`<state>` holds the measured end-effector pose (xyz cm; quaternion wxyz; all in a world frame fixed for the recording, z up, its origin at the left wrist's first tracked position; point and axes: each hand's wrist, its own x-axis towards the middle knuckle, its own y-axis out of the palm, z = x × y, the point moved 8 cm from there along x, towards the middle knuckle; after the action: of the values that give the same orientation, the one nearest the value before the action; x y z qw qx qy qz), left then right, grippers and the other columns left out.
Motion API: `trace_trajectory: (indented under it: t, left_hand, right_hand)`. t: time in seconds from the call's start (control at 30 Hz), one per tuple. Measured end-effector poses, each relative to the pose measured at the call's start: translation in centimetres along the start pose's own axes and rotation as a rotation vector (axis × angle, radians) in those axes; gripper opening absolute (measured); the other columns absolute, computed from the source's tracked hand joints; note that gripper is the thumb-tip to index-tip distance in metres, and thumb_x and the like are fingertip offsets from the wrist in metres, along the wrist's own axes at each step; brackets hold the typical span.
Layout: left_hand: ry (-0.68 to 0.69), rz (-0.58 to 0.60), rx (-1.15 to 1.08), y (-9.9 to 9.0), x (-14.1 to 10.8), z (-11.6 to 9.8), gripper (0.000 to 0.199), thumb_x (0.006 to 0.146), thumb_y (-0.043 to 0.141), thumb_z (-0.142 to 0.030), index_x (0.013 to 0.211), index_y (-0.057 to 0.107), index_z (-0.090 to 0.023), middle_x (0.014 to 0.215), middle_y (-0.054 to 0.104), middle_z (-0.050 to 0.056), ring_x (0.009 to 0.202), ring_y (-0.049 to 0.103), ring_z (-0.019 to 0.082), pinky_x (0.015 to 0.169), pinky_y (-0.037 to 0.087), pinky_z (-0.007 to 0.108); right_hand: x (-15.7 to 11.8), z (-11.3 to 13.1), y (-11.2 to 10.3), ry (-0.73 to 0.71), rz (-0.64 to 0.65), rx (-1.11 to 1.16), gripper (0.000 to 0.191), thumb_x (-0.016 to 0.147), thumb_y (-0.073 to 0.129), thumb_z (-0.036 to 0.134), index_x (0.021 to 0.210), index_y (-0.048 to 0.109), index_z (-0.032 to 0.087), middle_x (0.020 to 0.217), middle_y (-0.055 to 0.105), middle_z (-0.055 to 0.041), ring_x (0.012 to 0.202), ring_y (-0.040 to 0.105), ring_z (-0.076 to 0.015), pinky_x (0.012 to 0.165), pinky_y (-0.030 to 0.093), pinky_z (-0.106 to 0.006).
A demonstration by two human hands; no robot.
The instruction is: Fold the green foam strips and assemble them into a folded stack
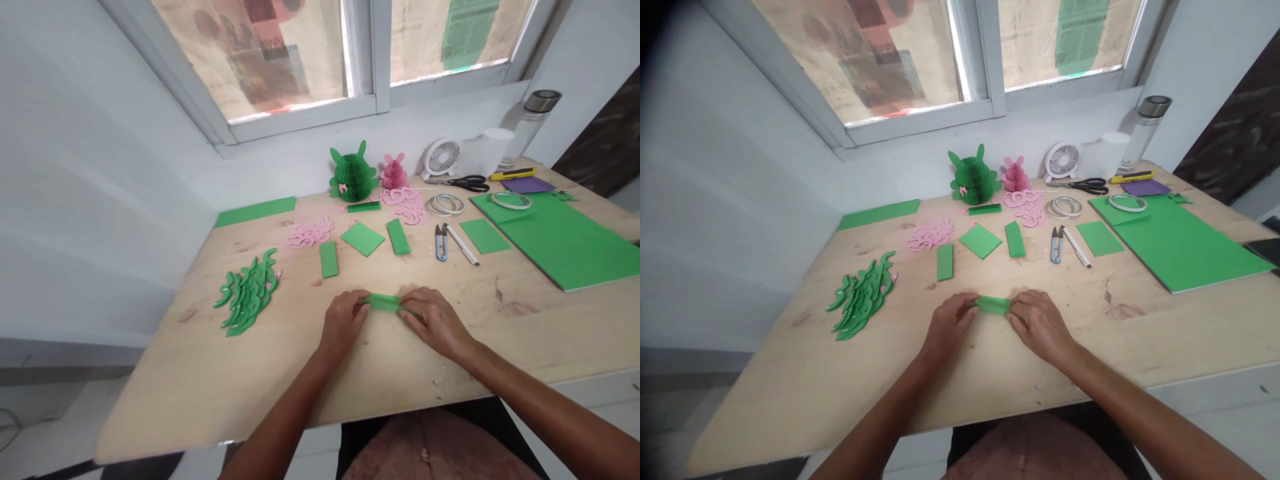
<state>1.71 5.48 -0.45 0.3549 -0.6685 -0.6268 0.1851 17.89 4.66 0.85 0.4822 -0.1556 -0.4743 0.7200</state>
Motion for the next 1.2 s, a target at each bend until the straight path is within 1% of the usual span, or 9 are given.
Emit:
trace_trajectory:
  t: [0.17, 0.3, 0.43, 0.5, 0.63, 0.8, 0.93, 1.03, 1.2]
  left_hand:
    - [-0.097, 0.029, -0.042, 0.3, 0.1, 0.8, 0.030, 0.076, 0.054, -0.015, 0.105, 0.059, -0.022, 0.088, 0.067, 0.002, 0.084, 0.062, 0.016, 0.077, 0.048, 0.030]
    - [-0.055, -0.014, -0.030, -0.1, -0.2, 0.3, 0.032, 0.077, 0.054, -0.016, 0.109, 0.056, -0.022, 0.087, 0.067, 0.002, 0.082, 0.062, 0.016, 0.078, 0.049, 0.031]
    - [0.205, -0.187, 0.150, -1.1, -1.6, -2.4, 0.028, 0.082, 0.047, -0.015, 0.108, 0.056, -0.017, 0.105, 0.064, 0.009, 0.101, 0.057, 0.020, 0.087, 0.045, 0.037]
    - [0.390, -0.201, 0.291, -0.6, -2.9, -4.3, 0.028, 0.082, 0.045, -0.013, 0.108, 0.057, -0.015, 0.114, 0.060, 0.012, 0.114, 0.049, 0.024, 0.094, 0.040, 0.043]
    - [0.592, -0.007, 0.485, 1.8, -4.6, -6.0, 0.037, 0.085, 0.047, -0.027, 0.120, 0.051, -0.017, 0.130, 0.050, 0.010, 0.128, 0.034, 0.026, 0.106, 0.023, 0.050]
    - [0.538, 0.191, 0.587, 3.1, -4.5, -5.1, 0.056, 0.087, 0.039, -0.046, 0.135, 0.035, -0.018, 0.144, 0.032, 0.008, 0.134, 0.022, 0.027, 0.109, 0.012, 0.052]
    - [0.522, 0.233, 0.604, 3.4, -4.3, -4.7, 0.059, 0.087, 0.035, -0.050, 0.138, 0.030, -0.019, 0.146, 0.028, 0.008, 0.135, 0.019, 0.026, 0.109, 0.010, 0.052]
    - [0.514, 0.245, 0.606, 3.5, -4.3, -4.7, 0.059, 0.087, 0.034, -0.050, 0.138, 0.030, -0.019, 0.147, 0.026, 0.008, 0.135, 0.018, 0.027, 0.109, 0.010, 0.051]
    - [0.504, 0.239, 0.613, 3.4, -4.3, -4.7, 0.059, 0.087, 0.034, -0.049, 0.138, 0.032, -0.019, 0.146, 0.027, 0.008, 0.135, 0.018, 0.027, 0.109, 0.010, 0.052]
  right_hand:
    - [0.3, 0.1, -0.2, 0.045, -0.002, -0.024, 0.026, 0.089, 0.044, 0.033, 0.079, 0.064, 0.019, 0.083, 0.064, -0.0062, 0.082, 0.055, -0.0203, 0.075, 0.037, -0.035]
    - [0.5, -0.3, -0.1, 0.108, -0.014, -0.105, 0.030, 0.090, 0.041, 0.032, 0.072, 0.061, 0.018, 0.073, 0.060, -0.0055, 0.076, 0.053, -0.0200, 0.070, 0.036, -0.034]
    - [0.7, -0.5, 0.1, 0.099, -0.029, -0.159, 0.031, 0.089, 0.041, 0.031, 0.067, 0.059, 0.018, 0.070, 0.059, -0.0054, 0.073, 0.052, -0.0197, 0.068, 0.036, -0.032]
    - [0.9, -0.5, 0.1, 0.089, -0.028, -0.173, 0.029, 0.088, 0.042, 0.030, 0.067, 0.059, 0.018, 0.069, 0.059, -0.0051, 0.073, 0.052, -0.0194, 0.068, 0.036, -0.032]
    - [1.3, -0.6, 0.1, 0.097, -0.013, -0.192, 0.026, 0.086, 0.045, 0.028, 0.066, 0.057, 0.018, 0.070, 0.060, -0.0047, 0.074, 0.053, -0.0196, 0.068, 0.037, -0.031]
    - [1.5, -0.7, 0.1, 0.107, -0.012, -0.221, 0.025, 0.086, 0.046, 0.029, 0.066, 0.056, 0.018, 0.069, 0.059, -0.0047, 0.074, 0.054, -0.0196, 0.067, 0.038, -0.030]
    - [1.1, -0.3, -0.3, 0.098, -0.068, -0.258, 0.018, 0.085, 0.048, 0.029, 0.079, 0.060, 0.016, 0.077, 0.060, -0.0069, 0.077, 0.054, -0.0207, 0.068, 0.040, -0.031]
    - [0.5, 0.9, -0.7, 0.008, -0.101, -0.288, 0.019, 0.086, 0.049, 0.027, 0.097, 0.059, 0.016, 0.090, 0.061, -0.0085, 0.085, 0.053, -0.0224, 0.073, 0.039, -0.034]
    - [-0.4, 2.1, -0.5, -0.107, -0.091, -0.332, 0.019, 0.087, 0.048, 0.023, 0.099, 0.061, 0.016, 0.094, 0.062, -0.0090, 0.089, 0.052, -0.0233, 0.076, 0.037, -0.036]
